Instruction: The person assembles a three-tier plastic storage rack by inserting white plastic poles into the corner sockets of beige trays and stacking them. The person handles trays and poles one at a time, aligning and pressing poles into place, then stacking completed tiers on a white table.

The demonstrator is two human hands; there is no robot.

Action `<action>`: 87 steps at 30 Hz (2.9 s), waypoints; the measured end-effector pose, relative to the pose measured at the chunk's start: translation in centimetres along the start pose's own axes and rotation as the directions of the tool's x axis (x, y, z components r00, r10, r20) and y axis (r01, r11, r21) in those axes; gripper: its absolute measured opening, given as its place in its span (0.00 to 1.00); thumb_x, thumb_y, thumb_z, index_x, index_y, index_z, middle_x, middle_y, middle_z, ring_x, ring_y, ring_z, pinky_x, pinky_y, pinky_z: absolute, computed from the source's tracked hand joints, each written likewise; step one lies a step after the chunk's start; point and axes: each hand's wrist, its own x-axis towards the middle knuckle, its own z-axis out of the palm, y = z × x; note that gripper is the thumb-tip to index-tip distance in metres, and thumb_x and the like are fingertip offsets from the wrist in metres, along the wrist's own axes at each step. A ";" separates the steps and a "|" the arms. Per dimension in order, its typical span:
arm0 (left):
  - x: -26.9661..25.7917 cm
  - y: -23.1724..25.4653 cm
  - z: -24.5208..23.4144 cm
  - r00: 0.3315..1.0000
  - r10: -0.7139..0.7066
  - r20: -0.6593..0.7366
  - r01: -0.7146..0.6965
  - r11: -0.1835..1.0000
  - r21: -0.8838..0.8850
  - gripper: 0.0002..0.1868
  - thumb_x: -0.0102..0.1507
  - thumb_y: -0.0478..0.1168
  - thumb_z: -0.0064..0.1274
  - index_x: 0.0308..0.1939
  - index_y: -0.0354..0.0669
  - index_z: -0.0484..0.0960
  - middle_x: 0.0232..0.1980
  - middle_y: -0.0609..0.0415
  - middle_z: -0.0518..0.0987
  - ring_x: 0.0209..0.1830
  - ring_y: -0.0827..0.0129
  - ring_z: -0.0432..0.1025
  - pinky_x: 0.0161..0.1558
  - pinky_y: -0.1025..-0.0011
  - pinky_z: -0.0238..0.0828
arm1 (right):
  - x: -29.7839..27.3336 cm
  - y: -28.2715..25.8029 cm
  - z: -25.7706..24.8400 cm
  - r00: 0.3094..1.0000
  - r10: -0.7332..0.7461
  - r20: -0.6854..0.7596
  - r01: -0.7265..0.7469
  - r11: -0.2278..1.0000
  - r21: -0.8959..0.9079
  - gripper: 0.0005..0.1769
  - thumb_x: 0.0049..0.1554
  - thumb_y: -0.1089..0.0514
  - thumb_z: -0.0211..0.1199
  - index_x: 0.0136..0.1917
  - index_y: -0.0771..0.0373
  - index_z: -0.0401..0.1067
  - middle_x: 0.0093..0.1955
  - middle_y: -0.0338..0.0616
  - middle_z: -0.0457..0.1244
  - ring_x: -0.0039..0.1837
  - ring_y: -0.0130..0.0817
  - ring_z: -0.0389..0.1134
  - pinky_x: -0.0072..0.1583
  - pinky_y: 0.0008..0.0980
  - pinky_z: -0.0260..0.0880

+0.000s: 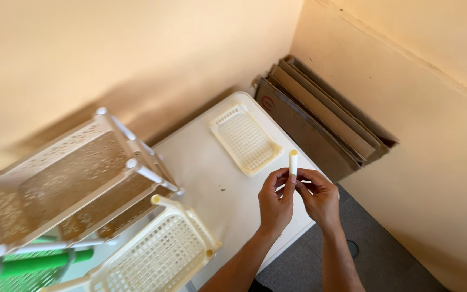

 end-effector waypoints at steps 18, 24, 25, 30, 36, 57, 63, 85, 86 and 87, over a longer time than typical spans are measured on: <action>-10.8 14.3 -18.3 0.938 0.330 0.106 -0.340 0.937 0.087 0.13 0.65 0.34 0.61 0.52 0.35 0.80 0.52 0.51 0.81 0.52 0.66 0.81 0.55 0.65 0.86 | -8.4 -16.8 10.5 0.877 -0.285 0.387 0.261 0.959 0.115 0.17 0.53 0.66 0.70 0.57 0.61 0.79 0.55 0.46 0.73 0.57 0.34 0.76 0.57 0.33 0.82; -12.4 12.7 -21.6 0.936 0.324 0.138 -0.337 0.938 0.083 0.12 0.65 0.34 0.62 0.51 0.36 0.81 0.50 0.50 0.82 0.52 0.66 0.81 0.54 0.64 0.87 | -11.1 -16.6 12.4 0.872 -0.238 0.427 0.259 0.966 0.007 0.16 0.53 0.65 0.70 0.56 0.60 0.80 0.53 0.45 0.73 0.55 0.35 0.77 0.55 0.33 0.83; -12.3 11.9 -22.1 0.940 0.308 0.145 -0.323 0.942 0.090 0.13 0.65 0.34 0.62 0.52 0.37 0.81 0.51 0.50 0.82 0.52 0.66 0.81 0.54 0.65 0.87 | -11.5 -16.0 12.6 0.878 -0.198 0.436 0.226 0.974 -0.012 0.16 0.53 0.66 0.70 0.56 0.60 0.79 0.53 0.45 0.73 0.55 0.35 0.77 0.55 0.33 0.83; -12.5 7.7 -24.2 0.961 0.210 0.178 -0.238 0.959 0.156 0.14 0.63 0.34 0.62 0.52 0.37 0.82 0.49 0.50 0.81 0.52 0.66 0.81 0.51 0.66 0.86 | -13.3 -12.8 14.4 0.887 -0.011 0.461 0.104 0.979 -0.176 0.17 0.53 0.65 0.69 0.57 0.61 0.79 0.54 0.45 0.73 0.56 0.37 0.77 0.58 0.35 0.82; -12.3 3.9 -25.2 0.968 0.156 0.197 -0.186 0.971 0.149 0.14 0.62 0.35 0.63 0.51 0.37 0.83 0.49 0.50 0.81 0.51 0.65 0.80 0.51 0.66 0.85 | -14.4 -10.0 14.6 0.880 0.115 0.462 0.004 0.968 -0.250 0.17 0.54 0.65 0.69 0.58 0.62 0.79 0.53 0.45 0.73 0.56 0.37 0.77 0.58 0.35 0.81; -12.7 1.9 -25.0 0.939 0.226 0.259 -0.280 0.939 0.198 0.13 0.65 0.36 0.60 0.52 0.37 0.80 0.51 0.48 0.81 0.51 0.63 0.80 0.55 0.65 0.83 | -15.4 -7.8 14.0 0.886 0.008 0.463 0.191 0.905 -0.380 0.14 0.56 0.65 0.66 0.56 0.66 0.75 0.50 0.48 0.72 0.52 0.39 0.77 0.53 0.37 0.81; -13.2 2.4 -25.6 0.884 0.363 0.296 -0.433 0.874 0.222 0.15 0.62 0.26 0.57 0.53 0.35 0.79 0.52 0.46 0.82 0.53 0.59 0.80 0.59 0.62 0.78 | -15.2 -8.5 14.0 0.874 0.077 0.480 0.151 0.896 -0.418 0.14 0.55 0.64 0.66 0.55 0.67 0.74 0.51 0.47 0.71 0.54 0.39 0.77 0.52 0.37 0.82; -13.5 0.4 -23.9 0.935 0.292 0.203 -0.355 0.788 0.502 0.17 0.62 0.43 0.66 0.48 0.36 0.81 0.46 0.48 0.79 0.45 0.61 0.76 0.45 0.65 0.77 | -14.6 -10.5 13.6 0.897 -0.030 0.440 0.199 0.919 -0.342 0.17 0.50 0.59 0.74 0.53 0.61 0.79 0.46 0.42 0.75 0.51 0.36 0.79 0.52 0.33 0.81; -13.5 0.4 -23.9 0.938 0.282 0.203 -0.346 0.802 0.487 0.17 0.62 0.43 0.65 0.49 0.36 0.81 0.47 0.48 0.79 0.45 0.61 0.76 0.45 0.66 0.78 | -14.8 -10.6 14.0 0.912 -0.038 0.409 0.193 0.919 -0.345 0.18 0.50 0.58 0.75 0.53 0.61 0.79 0.45 0.42 0.75 0.49 0.36 0.79 0.51 0.33 0.83; -13.4 0.5 -23.9 0.941 0.271 0.204 -0.337 0.815 0.471 0.17 0.63 0.43 0.64 0.50 0.36 0.81 0.48 0.47 0.79 0.45 0.62 0.77 0.45 0.66 0.78 | -14.8 -10.8 14.3 0.925 -0.046 0.378 0.188 0.919 -0.348 0.18 0.50 0.57 0.75 0.53 0.61 0.78 0.45 0.42 0.75 0.48 0.36 0.80 0.50 0.32 0.85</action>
